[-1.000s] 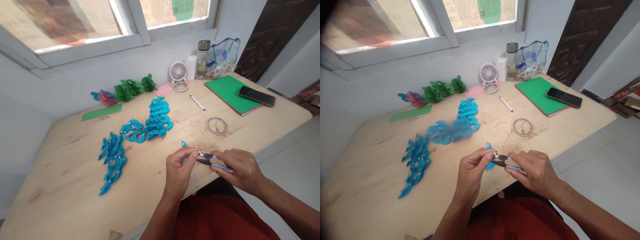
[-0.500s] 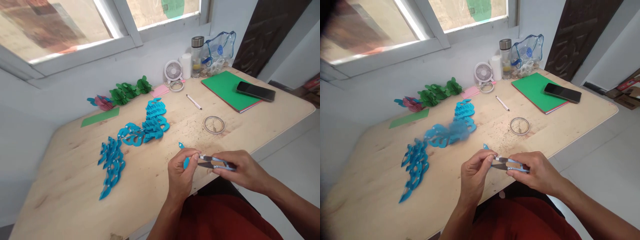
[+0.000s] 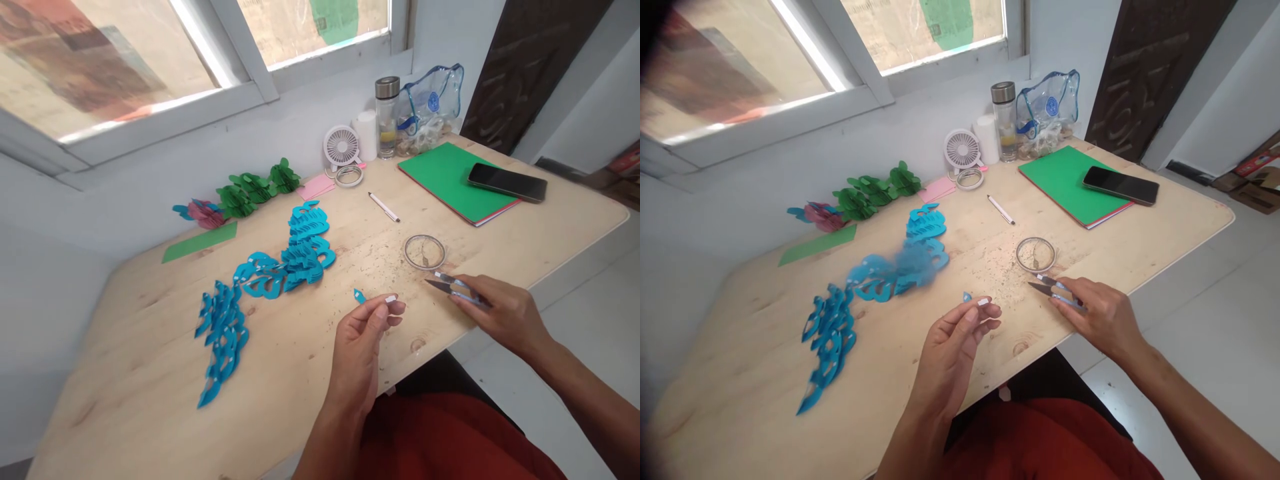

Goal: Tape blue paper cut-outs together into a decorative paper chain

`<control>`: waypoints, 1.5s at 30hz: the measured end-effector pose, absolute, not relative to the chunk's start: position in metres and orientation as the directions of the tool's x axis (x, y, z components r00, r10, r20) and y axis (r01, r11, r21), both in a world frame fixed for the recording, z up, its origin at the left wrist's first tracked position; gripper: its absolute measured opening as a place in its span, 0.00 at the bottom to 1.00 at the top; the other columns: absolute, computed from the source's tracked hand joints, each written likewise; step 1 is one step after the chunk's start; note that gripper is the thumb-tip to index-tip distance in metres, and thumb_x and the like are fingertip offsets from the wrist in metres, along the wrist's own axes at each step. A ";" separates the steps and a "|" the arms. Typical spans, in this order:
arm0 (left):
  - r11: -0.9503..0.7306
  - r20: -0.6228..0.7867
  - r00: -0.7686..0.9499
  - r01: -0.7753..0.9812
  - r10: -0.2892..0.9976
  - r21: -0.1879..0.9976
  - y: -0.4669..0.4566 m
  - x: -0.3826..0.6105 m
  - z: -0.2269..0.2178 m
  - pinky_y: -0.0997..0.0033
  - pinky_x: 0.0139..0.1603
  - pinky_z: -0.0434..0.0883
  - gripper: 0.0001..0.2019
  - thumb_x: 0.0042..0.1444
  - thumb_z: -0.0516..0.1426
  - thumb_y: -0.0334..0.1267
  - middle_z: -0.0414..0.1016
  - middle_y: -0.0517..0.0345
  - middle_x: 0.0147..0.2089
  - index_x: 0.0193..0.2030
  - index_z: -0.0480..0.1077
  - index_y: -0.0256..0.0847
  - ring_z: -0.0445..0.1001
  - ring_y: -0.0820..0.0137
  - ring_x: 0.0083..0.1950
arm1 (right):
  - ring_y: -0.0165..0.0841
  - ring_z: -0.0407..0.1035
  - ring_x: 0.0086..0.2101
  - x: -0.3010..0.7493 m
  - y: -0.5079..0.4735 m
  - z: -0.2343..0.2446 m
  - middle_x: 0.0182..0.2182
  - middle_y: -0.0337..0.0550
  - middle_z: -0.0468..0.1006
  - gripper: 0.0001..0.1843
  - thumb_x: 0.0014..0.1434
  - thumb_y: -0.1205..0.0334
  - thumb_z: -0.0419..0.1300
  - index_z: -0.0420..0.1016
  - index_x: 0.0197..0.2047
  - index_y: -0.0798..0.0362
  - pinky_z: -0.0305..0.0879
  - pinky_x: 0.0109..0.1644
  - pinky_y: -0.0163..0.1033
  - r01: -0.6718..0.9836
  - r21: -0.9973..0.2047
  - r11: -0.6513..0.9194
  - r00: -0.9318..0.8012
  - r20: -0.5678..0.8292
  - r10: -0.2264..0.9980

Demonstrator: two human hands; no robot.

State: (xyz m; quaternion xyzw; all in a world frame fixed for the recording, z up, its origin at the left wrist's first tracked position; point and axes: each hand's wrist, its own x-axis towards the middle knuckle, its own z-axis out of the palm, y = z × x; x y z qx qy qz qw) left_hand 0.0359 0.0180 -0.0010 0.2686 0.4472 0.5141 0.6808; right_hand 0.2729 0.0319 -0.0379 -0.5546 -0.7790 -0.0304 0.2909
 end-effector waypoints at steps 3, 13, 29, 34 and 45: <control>0.346 -0.350 0.088 -0.489 0.933 0.801 0.016 0.035 0.000 0.67 0.47 0.67 0.08 0.54 0.62 0.38 0.80 0.53 0.36 0.40 0.79 0.40 0.74 0.68 0.42 | 0.35 0.70 0.25 0.285 0.044 -0.043 0.24 0.43 0.76 0.14 0.62 0.56 0.56 0.76 0.44 0.56 0.62 0.30 0.38 0.920 -0.187 0.345 -0.200 0.532 0.823; 0.371 -0.376 0.094 -0.496 0.922 0.785 0.002 0.032 0.003 0.64 0.49 0.66 0.07 0.54 0.62 0.37 0.79 0.54 0.35 0.38 0.79 0.40 0.73 0.68 0.42 | 0.40 0.67 0.31 0.296 0.076 -0.060 0.28 0.47 0.75 0.16 0.59 0.51 0.57 0.79 0.39 0.54 0.59 0.35 0.42 0.949 -0.082 0.304 -0.229 0.481 0.846; 0.169 -0.202 -0.064 -0.337 0.977 0.926 -0.014 0.018 0.010 0.67 0.52 0.68 0.06 0.55 0.60 0.38 0.81 0.58 0.36 0.37 0.80 0.45 0.76 0.67 0.43 | 0.34 0.71 0.37 0.180 0.017 0.021 0.34 0.40 0.77 0.05 0.60 0.63 0.58 0.75 0.39 0.49 0.66 0.41 0.38 0.533 -0.733 0.424 -0.241 0.348 0.906; 0.041 -0.062 -0.111 -0.183 0.992 0.982 -0.020 0.012 0.010 0.64 0.51 0.68 0.08 0.57 0.59 0.36 0.80 0.55 0.42 0.41 0.79 0.44 0.76 0.64 0.45 | 0.34 0.70 0.33 0.154 0.011 0.029 0.29 0.40 0.75 0.04 0.60 0.62 0.58 0.74 0.34 0.49 0.65 0.37 0.39 0.463 -0.814 0.350 -0.220 0.277 0.935; -0.065 0.047 -0.217 -0.077 0.975 0.995 -0.026 0.010 0.005 0.66 0.48 0.69 0.10 0.57 0.58 0.34 0.80 0.56 0.43 0.43 0.79 0.49 0.76 0.65 0.44 | 0.33 0.69 0.31 0.134 0.006 0.027 0.27 0.39 0.74 0.05 0.56 0.61 0.60 0.74 0.30 0.51 0.66 0.37 0.38 0.340 -0.925 0.168 -0.109 0.139 0.984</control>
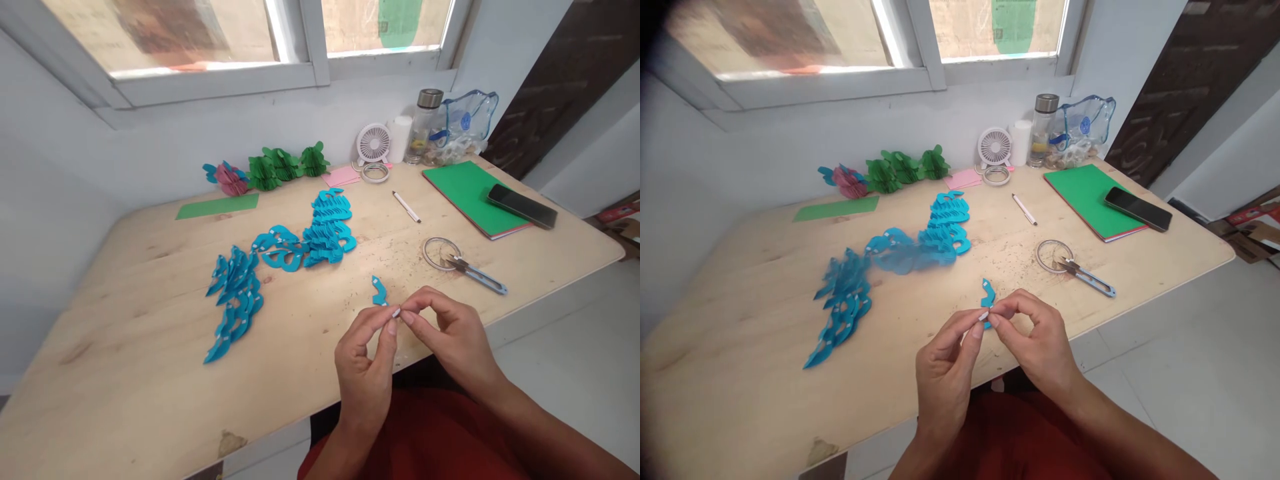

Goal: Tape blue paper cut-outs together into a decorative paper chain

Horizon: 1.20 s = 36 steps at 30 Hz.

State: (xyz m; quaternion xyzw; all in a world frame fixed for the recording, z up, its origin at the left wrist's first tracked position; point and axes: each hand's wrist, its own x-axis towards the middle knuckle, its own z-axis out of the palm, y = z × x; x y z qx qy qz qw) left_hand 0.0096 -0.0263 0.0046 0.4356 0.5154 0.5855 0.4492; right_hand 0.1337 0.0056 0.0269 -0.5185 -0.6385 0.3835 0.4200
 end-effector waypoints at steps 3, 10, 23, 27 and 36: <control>-0.080 0.066 -0.226 -0.054 0.972 0.995 -0.025 0.010 0.003 0.66 0.48 0.70 0.11 0.57 0.58 0.33 0.80 0.57 0.42 0.43 0.79 0.49 0.76 0.66 0.44 | 0.32 0.68 0.30 0.133 0.008 0.025 0.26 0.38 0.73 0.05 0.55 0.61 0.61 0.74 0.29 0.51 0.66 0.36 0.37 0.290 -0.949 0.124 -0.103 0.097 0.990; -0.103 0.104 -0.221 0.014 0.970 0.995 -0.022 0.018 0.002 0.64 0.46 0.71 0.11 0.57 0.58 0.33 0.79 0.55 0.40 0.44 0.79 0.49 0.76 0.64 0.43 | 0.31 0.67 0.29 0.138 0.011 0.019 0.24 0.37 0.71 0.04 0.54 0.65 0.59 0.70 0.28 0.51 0.65 0.35 0.36 0.258 -0.959 0.116 -0.091 0.095 0.991; -0.024 0.076 -0.242 0.212 0.967 0.977 -0.015 0.030 0.002 0.63 0.49 0.69 0.11 0.57 0.58 0.33 0.79 0.55 0.42 0.45 0.77 0.47 0.75 0.64 0.45 | 0.31 0.66 0.29 0.158 0.013 0.007 0.25 0.36 0.69 0.05 0.54 0.67 0.58 0.68 0.27 0.51 0.63 0.35 0.36 0.201 -0.978 0.063 -0.100 0.043 0.994; 0.100 -0.088 -0.251 0.038 0.964 0.994 -0.013 0.031 0.003 0.63 0.52 0.67 0.09 0.56 0.59 0.36 0.80 0.55 0.40 0.43 0.77 0.45 0.75 0.64 0.45 | 0.31 0.65 0.30 0.160 0.013 0.009 0.25 0.36 0.70 0.05 0.53 0.67 0.58 0.68 0.27 0.50 0.63 0.35 0.36 0.219 -0.974 0.052 -0.089 0.033 0.995; 0.049 -0.003 -0.295 0.147 0.955 0.988 -0.016 0.000 -0.015 0.60 0.53 0.66 0.11 0.55 0.58 0.34 0.79 0.54 0.41 0.46 0.73 0.44 0.75 0.62 0.46 | 0.32 0.67 0.30 0.149 0.013 0.007 0.25 0.37 0.71 0.05 0.54 0.63 0.59 0.70 0.27 0.51 0.65 0.37 0.37 0.299 -0.954 0.017 -0.125 -0.022 0.992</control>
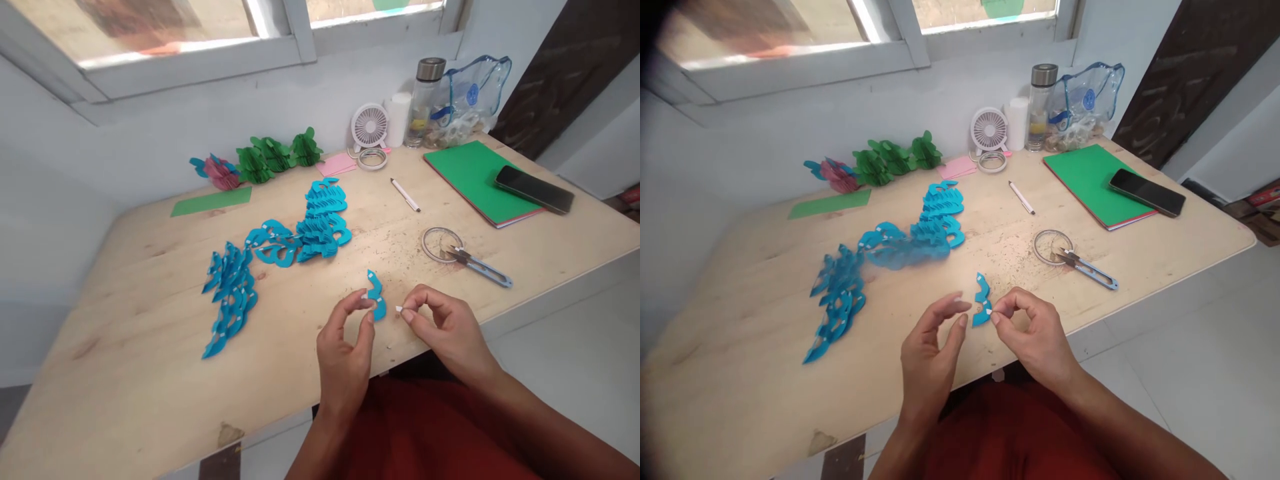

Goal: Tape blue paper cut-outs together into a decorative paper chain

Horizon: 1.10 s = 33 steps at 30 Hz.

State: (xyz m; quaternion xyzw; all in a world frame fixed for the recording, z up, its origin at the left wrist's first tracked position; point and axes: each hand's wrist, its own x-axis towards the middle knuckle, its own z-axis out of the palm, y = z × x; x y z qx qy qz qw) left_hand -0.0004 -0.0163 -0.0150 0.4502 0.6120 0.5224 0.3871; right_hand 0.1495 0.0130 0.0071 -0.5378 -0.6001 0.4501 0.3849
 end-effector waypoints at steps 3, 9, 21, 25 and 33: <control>-0.039 0.137 -0.189 0.448 0.972 0.893 -0.020 -0.018 -0.029 0.58 0.52 0.66 0.19 0.54 0.57 0.30 0.77 0.53 0.45 0.53 0.69 0.45 0.73 0.60 0.49 | 0.32 0.68 0.29 0.145 0.011 0.003 0.24 0.37 0.72 0.04 0.53 0.63 0.59 0.71 0.27 0.51 0.65 0.36 0.37 0.359 -0.933 -0.016 -0.123 -0.064 0.990; -0.227 0.237 0.077 0.664 0.968 0.712 -0.017 -0.021 -0.044 0.55 0.50 0.61 0.30 0.50 0.53 0.21 0.77 0.51 0.46 0.60 0.60 0.43 0.71 0.58 0.47 | 0.32 0.68 0.29 0.140 0.006 -0.013 0.25 0.38 0.73 0.06 0.53 0.61 0.59 0.71 0.27 0.52 0.65 0.35 0.37 0.418 -0.906 -0.067 -0.114 -0.126 0.986; -0.290 0.361 0.033 0.667 0.932 0.687 -0.013 -0.011 -0.051 0.57 0.48 0.64 0.28 0.51 0.53 0.20 0.76 0.52 0.41 0.59 0.57 0.39 0.72 0.61 0.43 | 0.31 0.65 0.28 0.139 0.011 -0.015 0.25 0.38 0.73 0.07 0.51 0.58 0.62 0.71 0.27 0.52 0.63 0.32 0.35 0.240 -0.948 -0.209 -0.054 -0.228 0.972; -0.274 0.367 -0.022 0.625 0.930 0.731 -0.016 -0.008 -0.052 0.59 0.48 0.68 0.29 0.54 0.53 0.23 0.76 0.54 0.44 0.62 0.54 0.42 0.74 0.64 0.43 | 0.30 0.64 0.29 0.139 0.012 -0.011 0.25 0.37 0.72 0.07 0.50 0.58 0.63 0.72 0.27 0.52 0.62 0.33 0.34 0.133 -0.957 -0.259 -0.071 -0.269 0.960; -0.311 0.369 0.017 0.574 0.929 0.758 -0.018 -0.001 -0.046 0.62 0.45 0.74 0.30 0.57 0.53 0.26 0.75 0.50 0.51 0.65 0.49 0.45 0.76 0.65 0.44 | 0.29 0.66 0.28 0.139 0.016 -0.006 0.25 0.36 0.73 0.07 0.48 0.59 0.64 0.72 0.26 0.52 0.62 0.35 0.35 0.049 -0.965 -0.256 -0.129 -0.260 0.957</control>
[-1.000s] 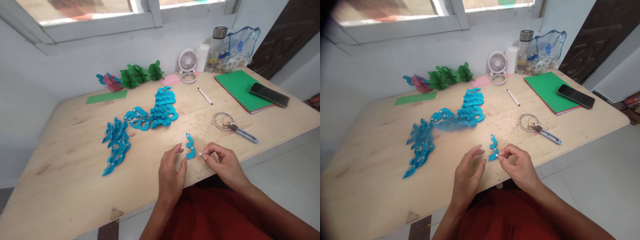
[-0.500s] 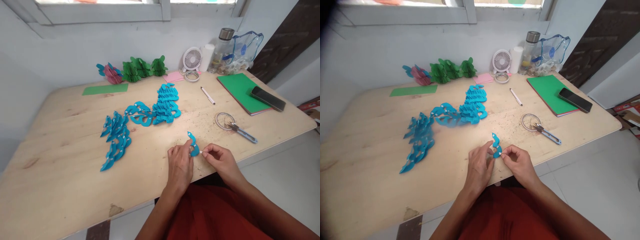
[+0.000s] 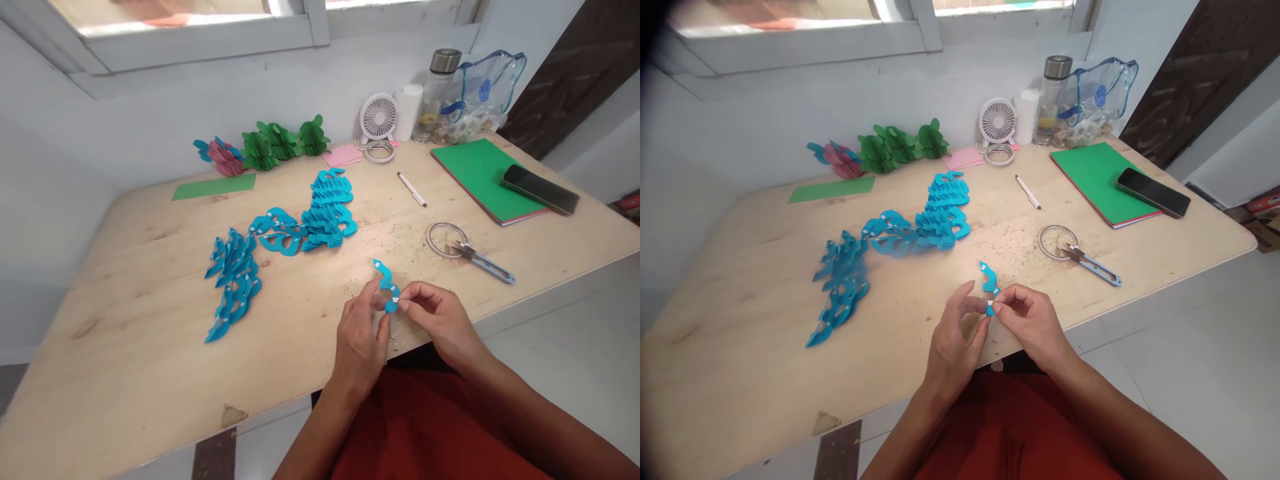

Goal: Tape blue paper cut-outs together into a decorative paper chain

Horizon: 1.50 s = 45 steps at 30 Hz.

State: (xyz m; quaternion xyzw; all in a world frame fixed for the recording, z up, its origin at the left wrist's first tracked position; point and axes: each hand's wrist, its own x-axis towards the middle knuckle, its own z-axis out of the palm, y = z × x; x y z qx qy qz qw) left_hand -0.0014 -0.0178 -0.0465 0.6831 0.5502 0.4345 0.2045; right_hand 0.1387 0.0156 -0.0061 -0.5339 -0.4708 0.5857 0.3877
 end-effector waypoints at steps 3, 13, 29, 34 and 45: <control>-0.347 0.410 0.033 0.595 0.912 0.725 -0.018 0.001 -0.046 0.61 0.45 0.74 0.30 0.59 0.53 0.27 0.75 0.49 0.50 0.66 0.48 0.45 0.77 0.65 0.44 | 0.30 0.66 0.28 0.142 0.015 -0.007 0.25 0.37 0.72 0.07 0.49 0.59 0.63 0.71 0.26 0.53 0.62 0.35 0.35 0.083 -0.972 -0.221 -0.125 -0.231 0.965; -0.495 0.553 0.144 0.662 0.821 0.563 -0.014 0.008 -0.039 0.63 0.45 0.74 0.30 0.60 0.51 0.26 0.77 0.47 0.48 0.68 0.46 0.39 0.77 0.65 0.44 | 0.31 0.68 0.30 0.152 0.012 -0.008 0.25 0.37 0.72 0.05 0.53 0.61 0.60 0.71 0.27 0.52 0.63 0.37 0.36 0.188 -0.979 -0.081 -0.131 -0.106 0.986; -0.179 0.187 -0.140 0.065 0.972 0.982 -0.026 0.018 -0.031 0.65 0.50 0.72 0.34 0.54 0.56 0.23 0.73 0.60 0.40 0.64 0.53 0.51 0.75 0.71 0.43 | 0.30 0.67 0.28 0.148 0.007 -0.015 0.24 0.36 0.72 0.04 0.52 0.64 0.61 0.72 0.27 0.52 0.63 0.33 0.34 0.135 -0.991 -0.024 -0.037 -0.029 0.999; -0.061 0.038 -0.173 -0.135 0.984 0.989 -0.025 0.016 -0.025 0.67 0.46 0.73 0.34 0.52 0.58 0.25 0.72 0.56 0.46 0.64 0.54 0.49 0.74 0.72 0.40 | 0.29 0.66 0.28 0.145 0.004 -0.014 0.24 0.36 0.72 0.04 0.54 0.64 0.61 0.71 0.27 0.51 0.62 0.33 0.34 0.137 -0.990 0.028 -0.040 0.023 0.999; 0.067 -0.105 -0.232 -0.165 0.967 0.984 -0.023 0.008 -0.019 0.62 0.53 0.70 0.34 0.51 0.59 0.27 0.79 0.60 0.34 0.65 0.54 0.43 0.77 0.67 0.47 | 0.33 0.68 0.31 0.142 0.001 -0.012 0.28 0.40 0.73 0.04 0.56 0.63 0.60 0.71 0.29 0.51 0.64 0.37 0.38 0.249 -0.967 0.059 -0.185 0.013 0.983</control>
